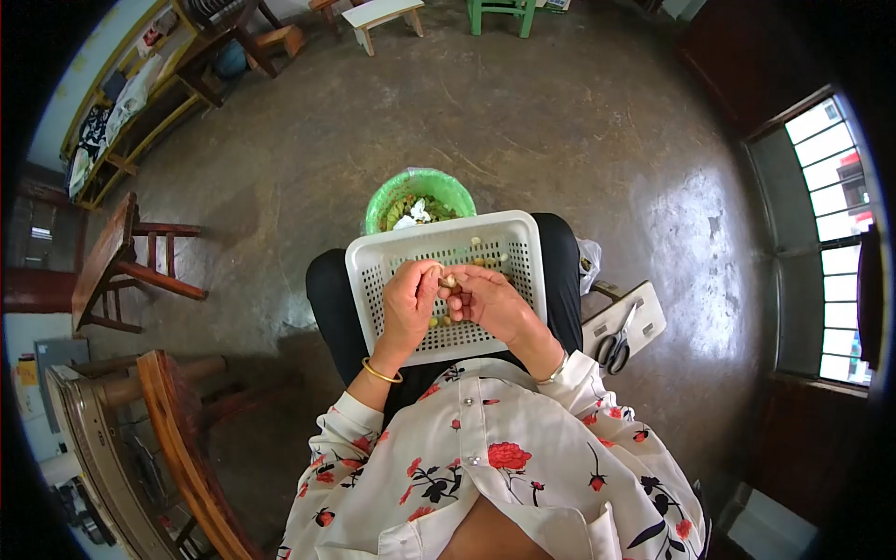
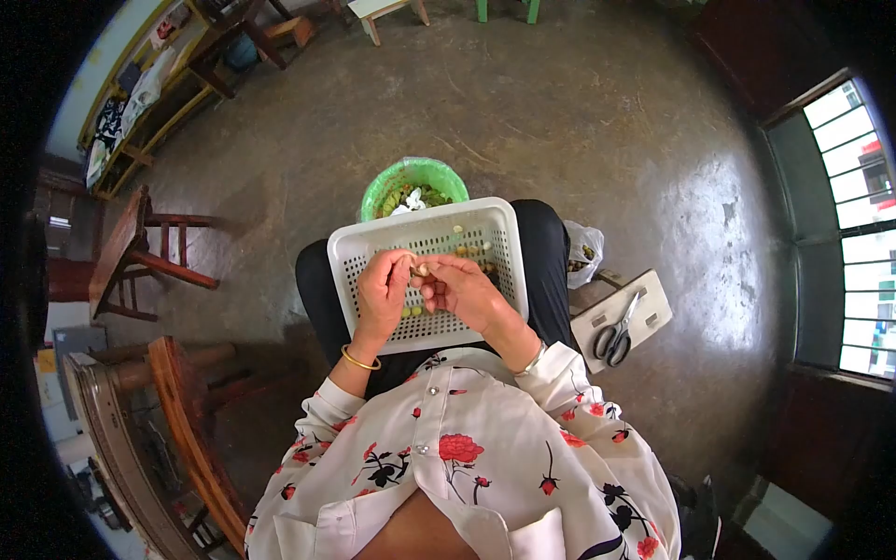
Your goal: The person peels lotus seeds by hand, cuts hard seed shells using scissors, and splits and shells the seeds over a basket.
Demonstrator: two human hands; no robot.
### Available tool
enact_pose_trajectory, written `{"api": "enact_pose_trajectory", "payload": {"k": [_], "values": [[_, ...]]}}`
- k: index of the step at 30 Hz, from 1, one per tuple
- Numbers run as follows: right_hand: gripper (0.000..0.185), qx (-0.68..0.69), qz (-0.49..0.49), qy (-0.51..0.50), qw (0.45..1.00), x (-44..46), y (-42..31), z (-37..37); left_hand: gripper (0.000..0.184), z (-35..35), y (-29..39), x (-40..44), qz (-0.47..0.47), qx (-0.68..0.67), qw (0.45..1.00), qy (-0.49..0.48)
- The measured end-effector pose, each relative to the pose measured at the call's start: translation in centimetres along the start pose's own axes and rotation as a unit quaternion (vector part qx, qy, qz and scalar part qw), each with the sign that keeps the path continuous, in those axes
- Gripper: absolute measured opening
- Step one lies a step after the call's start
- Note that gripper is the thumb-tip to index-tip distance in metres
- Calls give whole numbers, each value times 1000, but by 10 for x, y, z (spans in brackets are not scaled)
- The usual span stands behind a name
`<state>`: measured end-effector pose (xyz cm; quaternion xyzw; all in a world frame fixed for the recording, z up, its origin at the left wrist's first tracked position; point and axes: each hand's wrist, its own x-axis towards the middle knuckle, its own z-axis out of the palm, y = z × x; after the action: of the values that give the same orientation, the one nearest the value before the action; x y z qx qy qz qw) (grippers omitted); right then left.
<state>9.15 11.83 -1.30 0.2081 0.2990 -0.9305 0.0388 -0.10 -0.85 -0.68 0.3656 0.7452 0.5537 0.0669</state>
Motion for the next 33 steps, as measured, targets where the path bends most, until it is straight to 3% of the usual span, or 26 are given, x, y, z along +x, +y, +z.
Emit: {"api": "enact_pose_trajectory", "payload": {"k": [8, 14, 16, 20, 25, 29, 33], "values": [[18, -32, -48, 33, 998, -2, -3, 2, 8, -15, 13, 29, 93, 78, 992, 19], [17, -28, -63, 42, 997, -4, -4, 0, 9, -38, -1, 85, 144, 140, 974, 107], [17, -18, -56, 34, 998, -4, -1, -6, 20, -44, -15, 98, 108, 213, 970, 51], [16, 1, -52, 28, 998, -7, 1, -10, 22, -45, -38, 106, 108, 265, 958, 29], [15, 7, -69, 37, 997, -6, 2, -12, 8, -43, -44, 107, 26, 228, 973, 25], [18, 14, -72, 29, 997, -7, 0, -12, 9, -43, -43, 104, -26, 248, 969, 0], [23, 16, -74, 27, 997, -7, -1, -14, 11, -39, -50, 108, 110, 257, 956, 91]]}}
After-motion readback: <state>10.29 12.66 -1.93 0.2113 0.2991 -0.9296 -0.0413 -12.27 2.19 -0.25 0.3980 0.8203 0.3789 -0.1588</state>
